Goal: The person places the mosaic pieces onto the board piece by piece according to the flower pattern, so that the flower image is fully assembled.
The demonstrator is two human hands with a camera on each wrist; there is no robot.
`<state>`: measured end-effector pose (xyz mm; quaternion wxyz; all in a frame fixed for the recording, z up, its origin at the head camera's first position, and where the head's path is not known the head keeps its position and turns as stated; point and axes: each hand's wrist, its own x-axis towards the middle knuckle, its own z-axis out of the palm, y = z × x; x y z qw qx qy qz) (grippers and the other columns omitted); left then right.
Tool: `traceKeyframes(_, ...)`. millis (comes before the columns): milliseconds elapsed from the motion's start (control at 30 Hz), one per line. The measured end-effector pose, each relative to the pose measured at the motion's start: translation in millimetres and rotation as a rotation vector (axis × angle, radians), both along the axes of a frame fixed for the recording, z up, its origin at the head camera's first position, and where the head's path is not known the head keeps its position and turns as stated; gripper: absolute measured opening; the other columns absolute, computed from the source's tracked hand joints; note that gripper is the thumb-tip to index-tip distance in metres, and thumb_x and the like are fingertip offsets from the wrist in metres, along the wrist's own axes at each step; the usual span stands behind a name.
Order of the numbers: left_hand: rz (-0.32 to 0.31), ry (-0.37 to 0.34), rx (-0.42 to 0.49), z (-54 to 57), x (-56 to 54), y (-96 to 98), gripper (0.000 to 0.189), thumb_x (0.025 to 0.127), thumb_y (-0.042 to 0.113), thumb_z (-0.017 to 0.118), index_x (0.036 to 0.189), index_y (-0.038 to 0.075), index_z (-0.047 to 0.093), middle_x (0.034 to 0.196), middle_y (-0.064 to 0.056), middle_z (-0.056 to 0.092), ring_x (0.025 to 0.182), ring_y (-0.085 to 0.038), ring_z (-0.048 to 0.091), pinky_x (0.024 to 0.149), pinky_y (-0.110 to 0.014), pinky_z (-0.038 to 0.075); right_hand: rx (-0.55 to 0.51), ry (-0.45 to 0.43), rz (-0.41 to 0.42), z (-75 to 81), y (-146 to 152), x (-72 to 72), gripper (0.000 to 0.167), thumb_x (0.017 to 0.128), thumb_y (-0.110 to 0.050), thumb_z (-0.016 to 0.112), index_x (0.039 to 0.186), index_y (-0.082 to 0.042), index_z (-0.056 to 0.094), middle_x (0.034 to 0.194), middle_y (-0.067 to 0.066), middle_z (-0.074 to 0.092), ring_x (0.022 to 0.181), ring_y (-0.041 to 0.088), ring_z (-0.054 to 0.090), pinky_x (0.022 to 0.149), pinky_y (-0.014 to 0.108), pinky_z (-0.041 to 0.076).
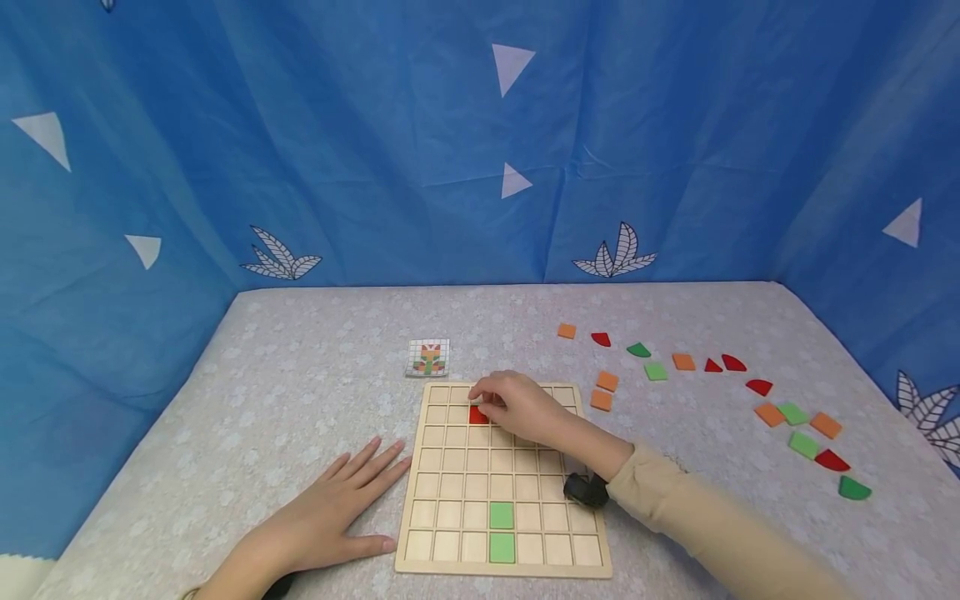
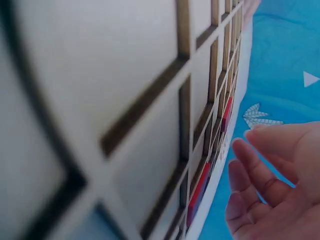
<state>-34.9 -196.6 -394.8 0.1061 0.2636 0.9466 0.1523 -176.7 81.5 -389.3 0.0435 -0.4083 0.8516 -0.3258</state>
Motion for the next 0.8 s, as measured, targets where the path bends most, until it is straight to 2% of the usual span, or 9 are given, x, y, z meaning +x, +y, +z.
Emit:
traceKeyframes(233, -0.001, -0.004, 0.006, -0.3, -0.1, -0.6, 0.087, 0.081, 0.07, 0.046, 0.15, 0.022, 0.024, 0.155, 0.0, 0.013, 0.14, -0.028, 0.006, 0.104, -0.06, 0.015, -0.028, -0.002, 0.012, 11.8, 16.1, 3.9, 0.022, 0.09, -0.006, 0.063, 0.112, -0.006, 0.065, 0.099, 0.0, 0.063, 0.085, 0.013, 0.056, 0.07, 0.029, 0.049)
traceKeyframes(333, -0.004, -0.002, 0.006, 0.0, -0.7, -0.9, 0.087, 0.082, 0.07, 0.046, 0.15, 0.023, 0.023, 0.155, 0.0, 0.013, 0.14, -0.027, 0.005, 0.104, -0.059, 0.014, -0.041, -0.003, -0.058, 15.9, 33.8, 3.5, 0.023, 0.09, -0.004, 0.063, 0.112, -0.005, 0.066, 0.102, 0.004, 0.064, 0.087, 0.016, 0.056, 0.07, 0.033, 0.049)
traceKeyframes(433, -0.007, -0.002, 0.003, 0.2, -1.2, -1.0, 0.087, 0.082, 0.07, 0.046, 0.151, 0.023, 0.023, 0.155, 0.001, 0.013, 0.14, -0.027, 0.005, 0.104, -0.059, 0.014, -0.024, 0.008, -0.173, 17.1, 57.7, 1.7, 0.023, 0.089, -0.004, 0.062, 0.112, -0.005, 0.066, 0.104, 0.005, 0.064, 0.088, 0.018, 0.056, 0.069, 0.035, 0.047)
traceKeyframes(500, -0.01, -0.003, 0.004, 0.3, -1.2, -1.1, 0.087, 0.082, 0.07, 0.047, 0.15, 0.022, 0.023, 0.155, 0.001, 0.013, 0.14, -0.027, 0.005, 0.104, -0.059, 0.014, 0.003, 0.007, -0.246, 17.2, 75.8, 0.2, 0.024, 0.089, -0.003, 0.063, 0.113, -0.005, 0.065, 0.106, 0.007, 0.062, 0.084, 0.019, 0.056, 0.063, 0.034, 0.047)
traceKeyframes(600, -0.011, -0.005, 0.006, 0.4, -0.7, -1.2, 0.087, 0.082, 0.069, 0.047, 0.15, 0.022, 0.023, 0.155, 0.0, 0.013, 0.14, -0.027, 0.005, 0.104, -0.06, 0.014, 0.07, 0.002, -0.278, 18.6, 102.8, -1.0, 0.03, 0.087, -0.003, 0.064, 0.118, -0.003, 0.062, 0.105, 0.011, 0.057, 0.081, 0.02, 0.052, 0.062, 0.034, 0.045)
traceKeyframes(700, -0.01, -0.001, 0.012, 0.1, 0.3, -1.2, 0.087, 0.082, 0.069, 0.047, 0.15, 0.021, 0.024, 0.155, -0.001, 0.014, 0.14, -0.028, 0.006, 0.104, -0.06, 0.014, 0.144, -0.004, -0.263, 18.1, 125.5, -1.7, 0.041, 0.085, -0.01, 0.069, 0.124, -0.002, 0.057, 0.113, 0.018, 0.052, 0.093, 0.03, 0.051, 0.075, 0.045, 0.047)
traceKeyframes(800, -0.01, 0.003, 0.018, 0.1, 0.8, -0.8, 0.086, 0.082, 0.069, 0.047, 0.15, 0.02, 0.025, 0.155, -0.001, 0.014, 0.14, -0.029, 0.006, 0.103, -0.06, 0.014, 0.187, 0.015, -0.269, 12.1, 140.4, -3.5, 0.051, 0.082, -0.019, 0.074, 0.126, -0.002, 0.056, 0.122, 0.023, 0.049, 0.113, 0.042, 0.04, 0.087, 0.06, 0.037)
